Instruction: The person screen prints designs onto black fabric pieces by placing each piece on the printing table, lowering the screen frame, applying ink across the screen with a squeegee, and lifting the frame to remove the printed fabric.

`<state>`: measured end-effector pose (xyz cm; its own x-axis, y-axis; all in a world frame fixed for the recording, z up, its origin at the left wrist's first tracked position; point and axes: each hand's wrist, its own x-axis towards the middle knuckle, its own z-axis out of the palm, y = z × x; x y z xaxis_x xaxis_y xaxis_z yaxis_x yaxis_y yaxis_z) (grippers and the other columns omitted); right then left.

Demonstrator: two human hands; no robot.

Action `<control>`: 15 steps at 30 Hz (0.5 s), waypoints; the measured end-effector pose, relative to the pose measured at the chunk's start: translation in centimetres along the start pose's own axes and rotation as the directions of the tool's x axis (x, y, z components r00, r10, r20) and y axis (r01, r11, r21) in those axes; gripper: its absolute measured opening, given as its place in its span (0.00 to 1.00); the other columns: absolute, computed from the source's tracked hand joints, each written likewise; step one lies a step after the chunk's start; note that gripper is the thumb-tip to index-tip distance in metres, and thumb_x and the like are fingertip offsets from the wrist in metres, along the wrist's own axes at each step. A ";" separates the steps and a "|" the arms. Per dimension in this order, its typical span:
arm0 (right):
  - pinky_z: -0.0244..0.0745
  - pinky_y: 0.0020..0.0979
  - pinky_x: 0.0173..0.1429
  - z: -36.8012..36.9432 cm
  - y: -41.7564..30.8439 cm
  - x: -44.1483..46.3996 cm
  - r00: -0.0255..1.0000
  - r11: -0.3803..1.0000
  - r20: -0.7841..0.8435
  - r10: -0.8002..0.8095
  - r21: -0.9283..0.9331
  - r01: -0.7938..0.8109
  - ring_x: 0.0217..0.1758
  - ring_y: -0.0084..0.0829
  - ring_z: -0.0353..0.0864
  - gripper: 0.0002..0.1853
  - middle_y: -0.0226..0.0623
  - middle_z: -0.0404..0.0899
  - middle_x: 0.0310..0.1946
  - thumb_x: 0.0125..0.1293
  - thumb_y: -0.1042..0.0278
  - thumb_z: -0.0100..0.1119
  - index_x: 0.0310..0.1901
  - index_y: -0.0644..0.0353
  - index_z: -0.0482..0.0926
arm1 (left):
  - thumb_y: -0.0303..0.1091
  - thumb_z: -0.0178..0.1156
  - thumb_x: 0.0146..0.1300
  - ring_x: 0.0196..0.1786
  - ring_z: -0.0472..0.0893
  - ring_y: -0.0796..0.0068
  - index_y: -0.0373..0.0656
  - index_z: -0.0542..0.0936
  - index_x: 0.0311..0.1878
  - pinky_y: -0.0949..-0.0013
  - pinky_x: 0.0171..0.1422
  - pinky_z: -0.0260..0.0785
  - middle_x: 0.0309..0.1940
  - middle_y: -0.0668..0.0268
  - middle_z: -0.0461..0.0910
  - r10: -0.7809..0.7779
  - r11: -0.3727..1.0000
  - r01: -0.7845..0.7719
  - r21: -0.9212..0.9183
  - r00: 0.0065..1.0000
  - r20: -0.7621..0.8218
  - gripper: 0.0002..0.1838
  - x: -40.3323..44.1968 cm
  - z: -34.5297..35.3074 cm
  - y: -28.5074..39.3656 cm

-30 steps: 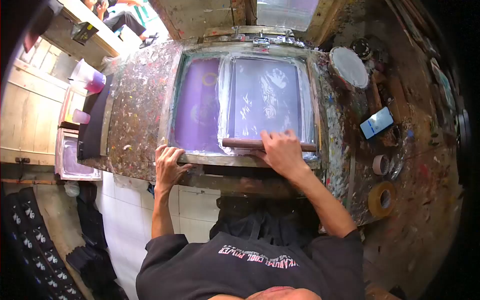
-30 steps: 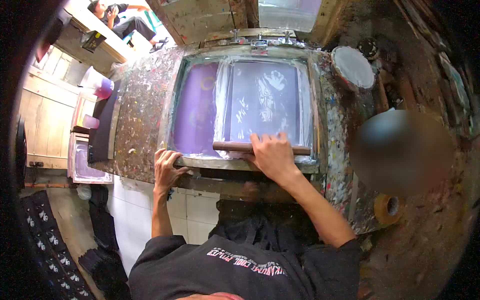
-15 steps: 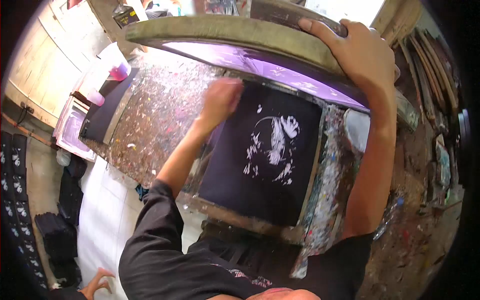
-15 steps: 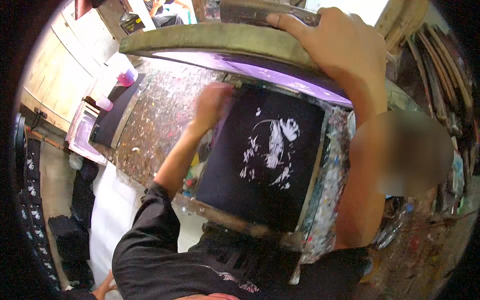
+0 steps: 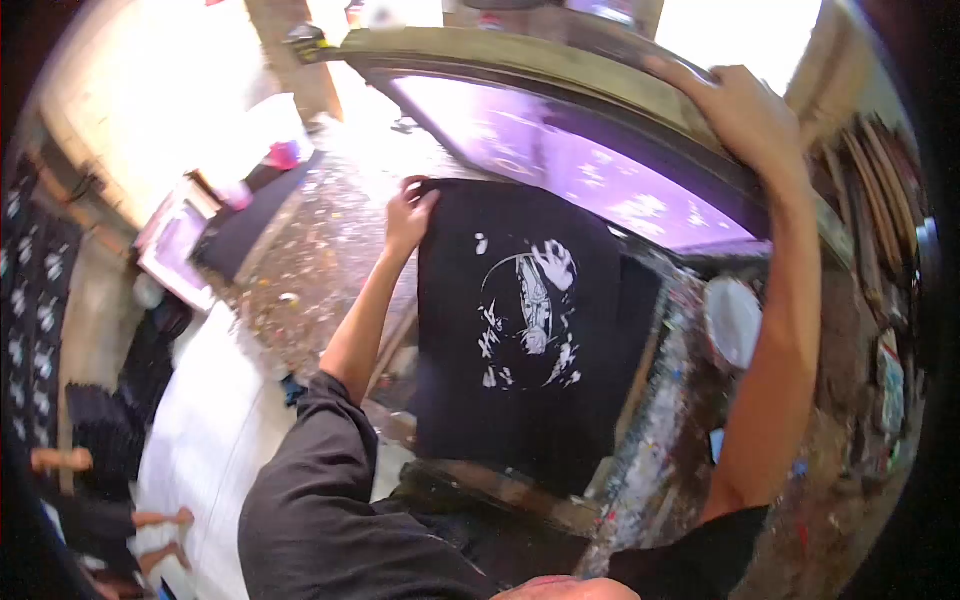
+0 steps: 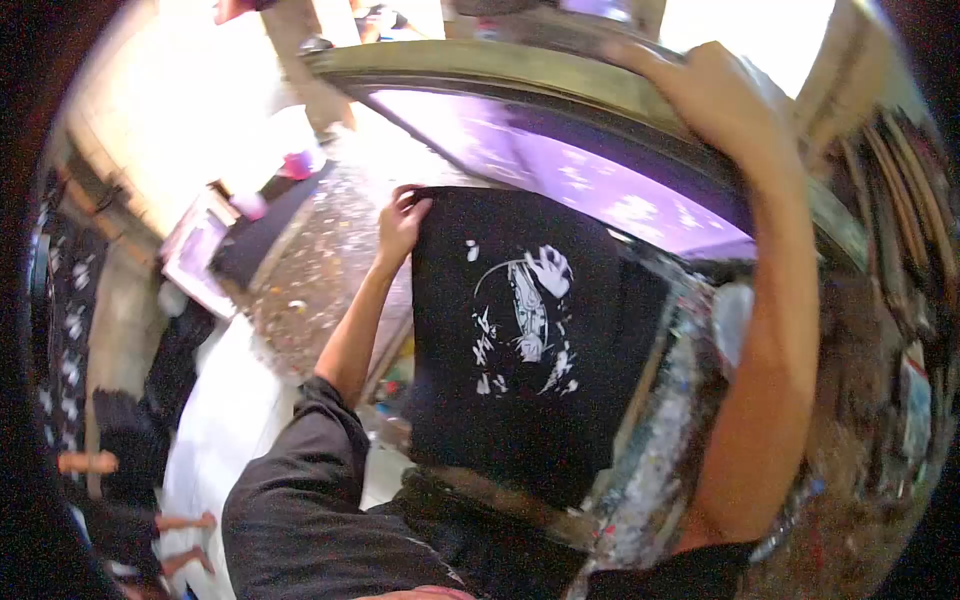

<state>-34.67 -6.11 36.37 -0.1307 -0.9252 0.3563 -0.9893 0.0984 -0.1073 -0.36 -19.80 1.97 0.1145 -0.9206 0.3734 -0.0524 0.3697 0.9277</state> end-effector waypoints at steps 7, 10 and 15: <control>0.74 0.38 0.44 3.2 1.4 3.6 0.987 0.999 -0.161 0.022 0.028 -0.017 0.27 0.33 0.80 0.47 0.41 0.79 0.21 0.56 0.15 0.51 0.34 0.64 0.86 | 0.26 0.60 0.69 0.48 0.78 0.68 0.35 0.73 0.51 0.64 0.55 0.71 0.45 0.59 0.78 0.639 0.708 -0.061 0.703 0.479 -0.602 0.11 -11.1 -32.3 7.0; 0.77 0.39 0.43 3.9 2.7 5.0 0.986 0.996 -0.161 0.037 0.087 -0.023 0.27 0.34 0.82 0.49 0.45 0.82 0.25 0.57 0.16 0.53 0.43 0.69 0.86 | 0.25 0.61 0.66 0.41 0.78 0.69 0.36 0.73 0.45 0.65 0.51 0.71 0.38 0.62 0.78 0.522 0.715 0.112 0.690 0.571 -0.634 0.09 -13.6 -39.1 3.6; 0.73 0.45 0.55 2.7 1.5 2.8 0.966 0.986 -0.219 -0.140 0.058 0.156 0.44 0.47 0.81 0.45 0.53 0.81 0.39 0.62 0.22 0.48 0.46 0.66 0.86 | 0.28 0.65 0.58 0.55 0.75 0.56 0.36 0.72 0.57 0.55 0.65 0.66 0.52 0.53 0.74 0.321 0.529 0.303 0.793 0.793 -0.517 0.23 -17.0 -40.4 -6.5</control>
<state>-36.39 -9.55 34.74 -0.0017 -0.8269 0.5623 -0.9921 -0.0690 -0.1044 38.11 -1.41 -10.15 0.5873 -0.5466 0.5970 -0.7795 -0.1832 0.5991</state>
